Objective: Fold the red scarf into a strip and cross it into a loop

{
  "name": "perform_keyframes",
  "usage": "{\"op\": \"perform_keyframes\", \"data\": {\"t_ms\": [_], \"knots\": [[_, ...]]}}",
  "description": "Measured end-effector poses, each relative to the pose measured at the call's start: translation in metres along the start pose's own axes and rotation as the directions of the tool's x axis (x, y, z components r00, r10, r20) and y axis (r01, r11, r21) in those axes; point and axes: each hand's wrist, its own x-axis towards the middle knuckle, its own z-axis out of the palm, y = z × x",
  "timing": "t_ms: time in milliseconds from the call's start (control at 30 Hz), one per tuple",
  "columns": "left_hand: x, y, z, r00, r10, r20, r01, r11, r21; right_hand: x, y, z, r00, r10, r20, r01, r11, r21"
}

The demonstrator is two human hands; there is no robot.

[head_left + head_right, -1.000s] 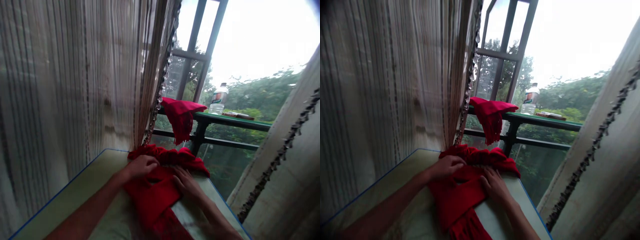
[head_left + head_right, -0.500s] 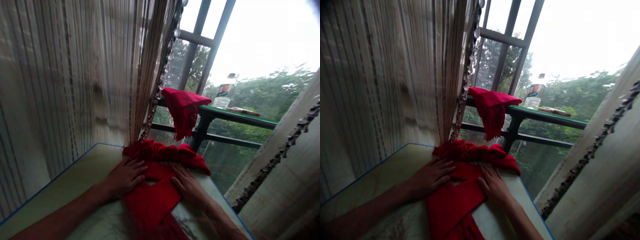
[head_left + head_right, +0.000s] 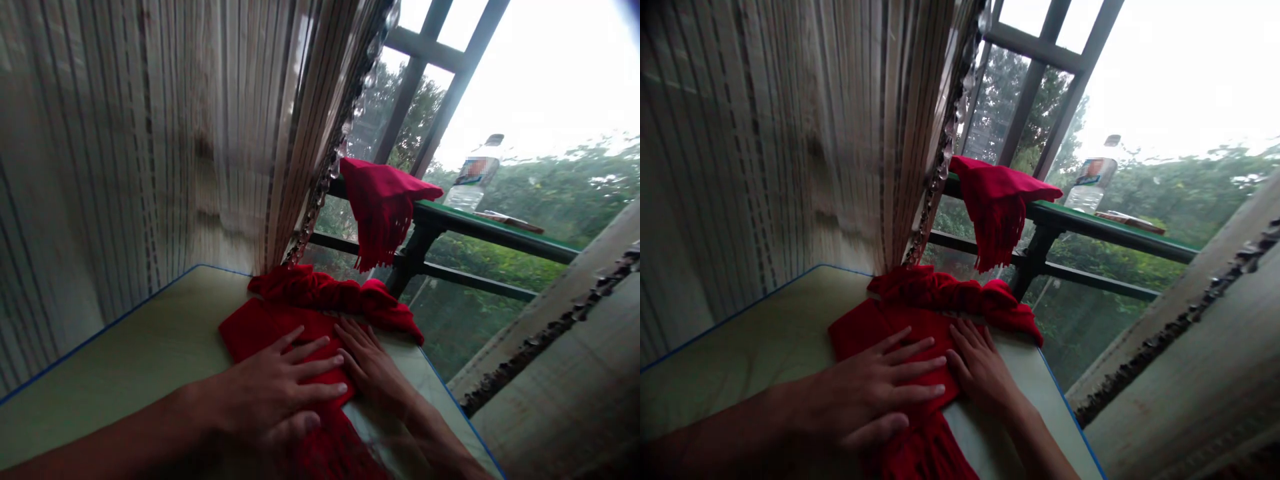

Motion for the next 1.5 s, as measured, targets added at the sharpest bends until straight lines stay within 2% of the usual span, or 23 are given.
{"op": "perform_keyframes", "data": {"t_ms": [167, 267, 367, 533, 733, 900, 1067, 1133, 1300, 1500], "knots": [[-0.002, 0.014, 0.006, 0.993, 0.101, 0.057, -0.093, 0.988, -0.123, 0.0, 0.002, 0.003, 0.999, -0.006, -0.041, 0.007, 1.0, 0.023], [-0.006, 0.014, 0.007, 0.992, 0.12, 0.032, -0.115, 0.987, -0.112, 0.0, 0.003, 0.004, 0.999, -0.007, -0.045, 0.008, 0.999, 0.038], [-0.005, 0.012, 0.004, 0.982, 0.187, -0.036, -0.188, 0.982, -0.019, 0.0, 0.005, 0.004, 0.999, -0.011, -0.038, 0.012, 0.999, 0.032], [-0.001, 0.018, -0.002, 0.953, 0.275, -0.126, -0.237, 0.937, 0.257, 0.0, 0.007, 0.005, 0.999, -0.002, -0.039, 0.003, 1.0, 0.015], [-0.002, 0.034, -0.003, 0.961, 0.256, -0.104, -0.231, 0.951, 0.208, -0.001, 0.006, 0.002, 1.0, -0.009, -0.029, 0.009, 1.0, 0.012], [0.001, 0.035, 0.0, 0.956, 0.291, -0.038, -0.27, 0.923, 0.273, -0.001, 0.003, 0.001, 0.999, -0.003, -0.039, 0.004, 1.0, 0.014], [0.007, 0.033, 0.014, 0.919, 0.38, -0.103, -0.314, 0.864, 0.393, 0.001, 0.003, 0.004, 0.999, 0.009, -0.043, -0.009, 1.0, 0.0], [0.008, 0.033, 0.018, 0.925, 0.355, -0.135, -0.289, 0.888, 0.359, 0.001, 0.003, 0.004, 0.999, 0.015, -0.029, -0.015, 1.0, -0.01], [0.004, 0.029, 0.018, 0.963, 0.203, -0.175, -0.188, 0.977, 0.099, 0.0, 0.002, 0.003, 1.0, 0.01, -0.029, -0.011, 1.0, -0.018], [-0.005, 0.02, 0.014, 0.961, 0.215, -0.172, -0.236, 0.966, -0.107, -0.001, 0.0, 0.002, 0.999, 0.002, -0.049, -0.002, 1.0, -0.004]]}}
